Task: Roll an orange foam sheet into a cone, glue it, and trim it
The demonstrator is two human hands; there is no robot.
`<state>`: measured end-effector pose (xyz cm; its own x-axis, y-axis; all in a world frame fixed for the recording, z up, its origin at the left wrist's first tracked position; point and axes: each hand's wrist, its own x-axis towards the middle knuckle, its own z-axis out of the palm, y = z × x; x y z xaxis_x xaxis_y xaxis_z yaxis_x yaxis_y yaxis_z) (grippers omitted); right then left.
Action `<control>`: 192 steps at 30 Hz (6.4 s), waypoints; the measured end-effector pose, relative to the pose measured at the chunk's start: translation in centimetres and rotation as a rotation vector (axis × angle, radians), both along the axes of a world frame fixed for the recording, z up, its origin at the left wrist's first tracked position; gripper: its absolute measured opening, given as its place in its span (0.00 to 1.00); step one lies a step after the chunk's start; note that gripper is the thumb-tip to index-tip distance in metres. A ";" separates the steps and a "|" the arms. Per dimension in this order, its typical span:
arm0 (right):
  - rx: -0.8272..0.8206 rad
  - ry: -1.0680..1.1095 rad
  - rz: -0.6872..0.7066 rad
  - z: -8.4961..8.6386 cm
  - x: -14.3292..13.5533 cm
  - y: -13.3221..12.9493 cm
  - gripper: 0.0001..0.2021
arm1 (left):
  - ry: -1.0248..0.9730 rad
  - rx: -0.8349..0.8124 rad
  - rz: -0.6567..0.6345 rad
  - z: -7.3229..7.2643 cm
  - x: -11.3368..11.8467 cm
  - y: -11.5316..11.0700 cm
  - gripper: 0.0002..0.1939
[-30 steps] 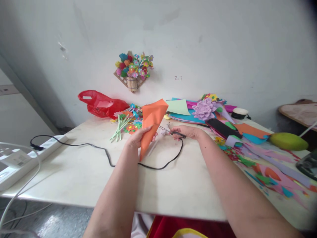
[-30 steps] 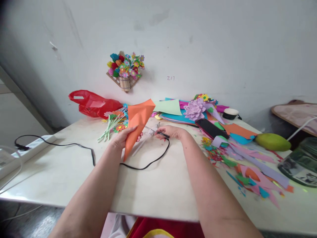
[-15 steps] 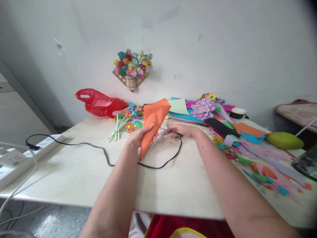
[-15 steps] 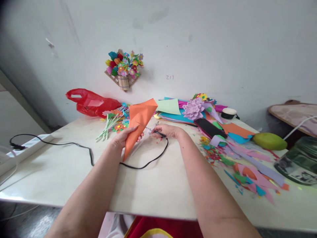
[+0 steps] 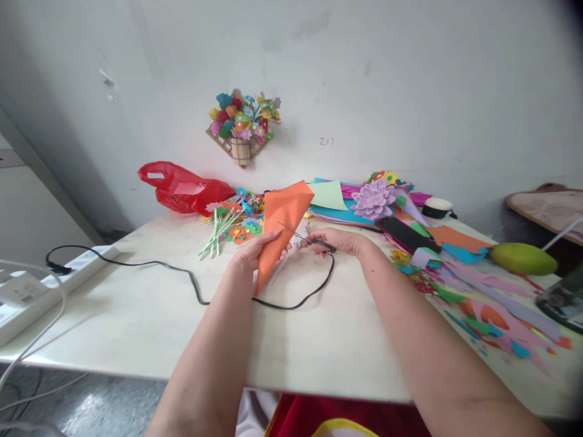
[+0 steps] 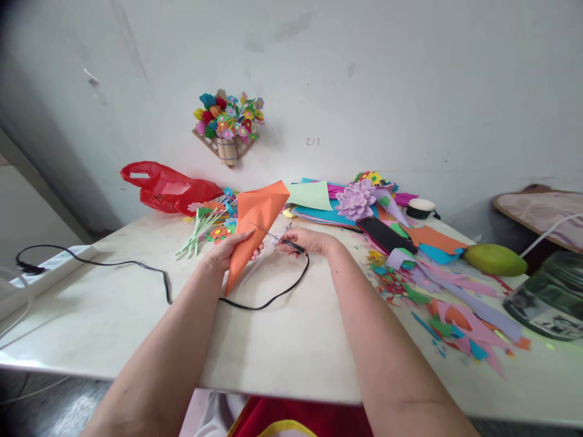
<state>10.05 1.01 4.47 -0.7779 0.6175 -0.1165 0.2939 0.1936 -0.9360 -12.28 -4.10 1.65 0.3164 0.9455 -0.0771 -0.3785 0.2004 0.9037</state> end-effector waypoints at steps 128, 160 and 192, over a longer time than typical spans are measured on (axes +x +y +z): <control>0.122 -0.028 0.005 -0.8 -0.5 0.0 0.16 | 0.053 0.058 -0.041 0.1 -0.4 0.4 0.10; 0.134 -0.028 0.012 -0.4 -0.5 -0.5 0.15 | 0.049 0.038 -0.045 0.0 -0.4 0.5 0.10; 0.124 0.000 -0.025 -0.8 -0.4 -0.4 0.17 | 0.069 0.034 -0.016 -0.3 -1.1 0.5 0.19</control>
